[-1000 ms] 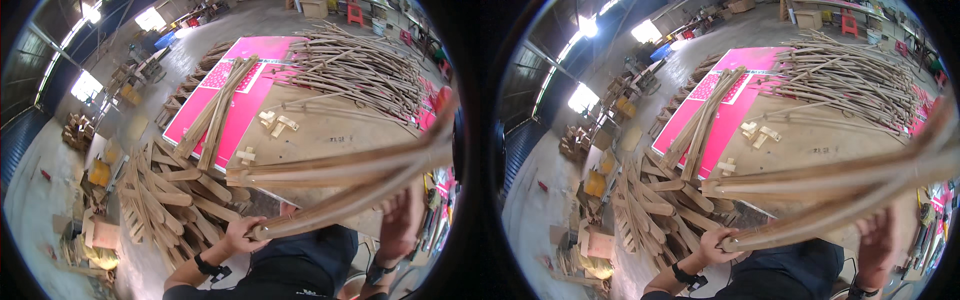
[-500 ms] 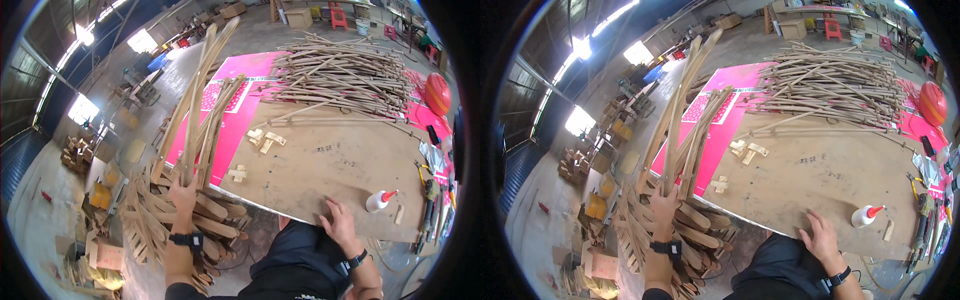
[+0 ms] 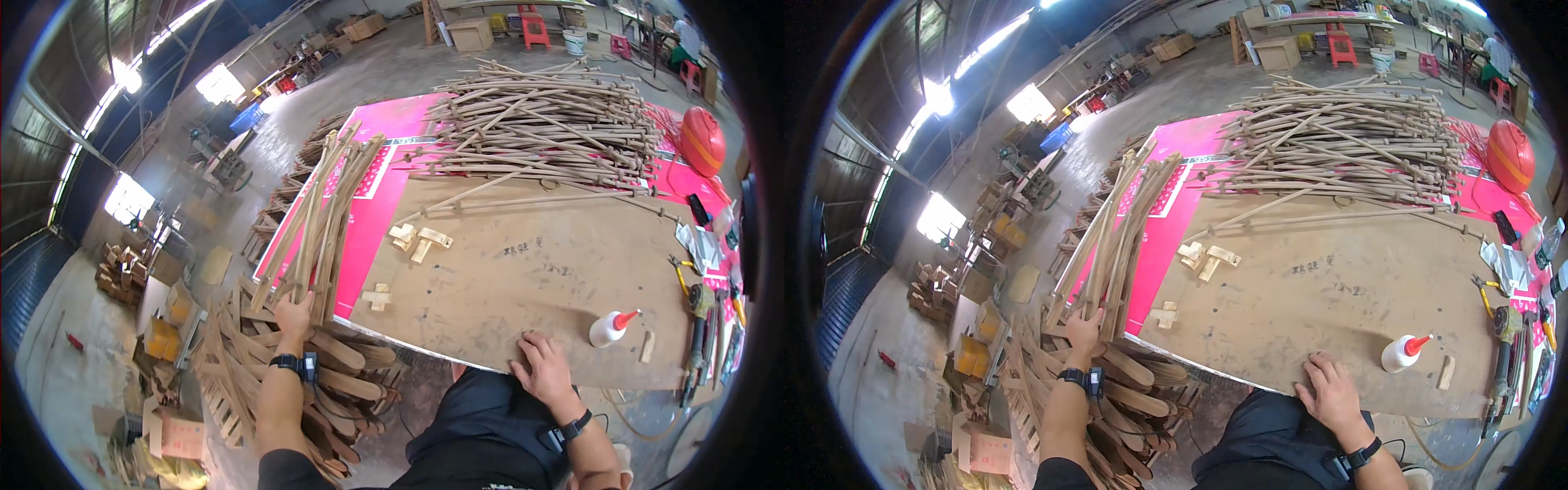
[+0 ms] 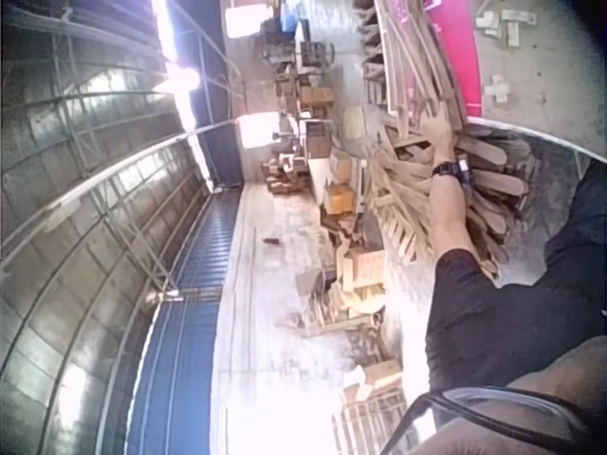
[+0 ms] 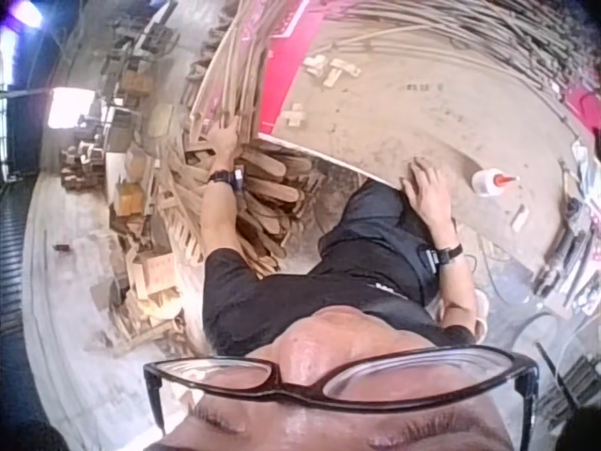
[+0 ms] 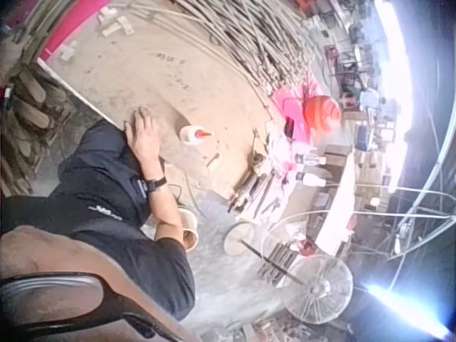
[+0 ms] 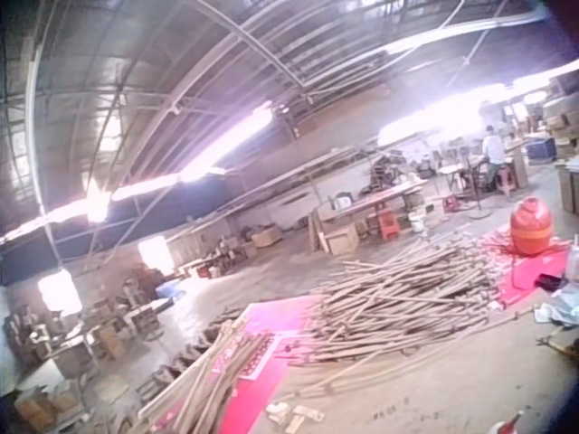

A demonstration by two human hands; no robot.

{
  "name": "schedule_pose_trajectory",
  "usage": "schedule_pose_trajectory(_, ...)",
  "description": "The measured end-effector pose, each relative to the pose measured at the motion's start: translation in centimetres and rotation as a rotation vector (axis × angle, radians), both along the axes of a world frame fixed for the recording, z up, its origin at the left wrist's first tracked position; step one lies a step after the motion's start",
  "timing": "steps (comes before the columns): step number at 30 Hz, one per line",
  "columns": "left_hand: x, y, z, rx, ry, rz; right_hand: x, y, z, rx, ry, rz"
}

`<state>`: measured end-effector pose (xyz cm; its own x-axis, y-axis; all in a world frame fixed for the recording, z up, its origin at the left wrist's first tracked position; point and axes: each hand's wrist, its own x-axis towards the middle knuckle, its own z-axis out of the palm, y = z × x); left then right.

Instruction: Assembling wooden components using glue and a pneumatic nail gun.

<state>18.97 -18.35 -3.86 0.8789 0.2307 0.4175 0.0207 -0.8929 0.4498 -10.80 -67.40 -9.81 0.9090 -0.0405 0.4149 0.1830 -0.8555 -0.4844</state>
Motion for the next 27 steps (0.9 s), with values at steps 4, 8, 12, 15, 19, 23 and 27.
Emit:
schedule_pose_trajectory(4, 1.3, 1.8, -1.4, 0.015, 0.010, -0.009, 0.1, 0.2, 0.0, 0.013, 0.001, 0.000)
schedule_pose_trajectory(8, 1.2, -0.2, -1.0, -0.003, 0.102, -0.049, 0.0, 0.1, -0.1, 0.018, 0.024, -0.020)
schedule_pose_trajectory(12, 1.8, 0.1, -2.1, 0.034, 0.089, -0.018, 0.0, 0.2, 0.1, 0.007, 0.022, -0.018)
schedule_pose_trajectory(15, 2.4, 0.7, -2.5, 0.028, 0.095, -0.005, 0.1, 0.2, 0.1, 0.004, 0.028, -0.014)
schedule_pose_trajectory(19, 2.6, 0.5, -2.6, -0.003, 0.107, -0.016, 0.1, 0.2, -0.2, 0.013, 0.032, -0.019)
schedule_pose_trajectory(23, 2.7, 0.7, -2.5, 0.009, 0.118, -0.028, 0.1, 0.2, 0.1, 0.022, 0.033, -0.024)
schedule_pose_trajectory(27, 2.5, 0.8, -2.2, -0.011, 0.133, -0.045, 0.2, 0.2, 0.3, 0.012, 0.040, -0.019)
